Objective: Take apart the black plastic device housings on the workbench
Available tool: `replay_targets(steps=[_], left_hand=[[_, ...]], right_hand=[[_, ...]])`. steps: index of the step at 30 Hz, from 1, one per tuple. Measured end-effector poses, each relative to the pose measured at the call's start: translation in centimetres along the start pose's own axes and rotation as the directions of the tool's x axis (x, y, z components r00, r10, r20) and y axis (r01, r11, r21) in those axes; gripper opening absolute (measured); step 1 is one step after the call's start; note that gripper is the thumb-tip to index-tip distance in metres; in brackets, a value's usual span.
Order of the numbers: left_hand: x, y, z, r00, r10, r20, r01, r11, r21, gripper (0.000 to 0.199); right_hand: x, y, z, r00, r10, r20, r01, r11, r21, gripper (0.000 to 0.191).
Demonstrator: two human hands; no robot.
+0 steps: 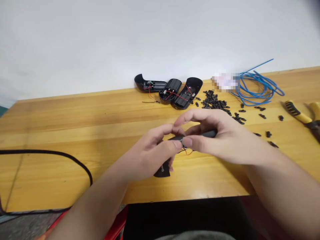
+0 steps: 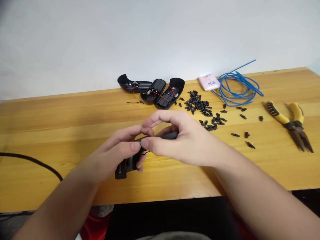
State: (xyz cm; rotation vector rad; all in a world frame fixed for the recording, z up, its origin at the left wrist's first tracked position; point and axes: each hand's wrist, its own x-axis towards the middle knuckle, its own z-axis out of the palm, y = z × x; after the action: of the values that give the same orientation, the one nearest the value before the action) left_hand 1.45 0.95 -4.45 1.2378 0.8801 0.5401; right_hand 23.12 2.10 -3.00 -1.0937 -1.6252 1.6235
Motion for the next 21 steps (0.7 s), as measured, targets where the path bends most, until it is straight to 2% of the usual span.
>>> replay_targets(steps=[3,6,8,12,21], left_hand=[[-0.35,0.10,-0.24,0.974,0.228,0.007,-0.226,0.959,0.172,0.031],[-0.36,0.16,-0.51,0.907,0.418,0.046,-0.402,0.828,0.391,0.027],[-0.38,0.22,-0.65,0.874,0.477,0.090,-0.455,0.741,0.494,0.032],[-0.52,0.35,-0.78,0.865,0.475,0.165,-0.477,0.672,0.566,0.042],[0.48,-0.16,-0.98,0.863,0.418,0.284,-0.505,0.707,0.495,0.039]], right_hand=[[-0.61,-0.25,-0.22,0.996,-0.082,0.048,0.085,0.993,-0.082,0.032],[-0.87,-0.10,-0.65,0.991,-0.116,0.072,0.128,0.971,-0.203,0.048],[-0.84,0.04,-0.89,0.985,-0.135,0.111,0.162,0.942,-0.292,0.056],[-0.56,0.14,-0.90,0.959,-0.202,0.200,0.271,0.861,-0.429,0.060],[-0.32,0.19,-0.70,0.960,-0.140,0.241,0.250,0.815,-0.523,0.045]])
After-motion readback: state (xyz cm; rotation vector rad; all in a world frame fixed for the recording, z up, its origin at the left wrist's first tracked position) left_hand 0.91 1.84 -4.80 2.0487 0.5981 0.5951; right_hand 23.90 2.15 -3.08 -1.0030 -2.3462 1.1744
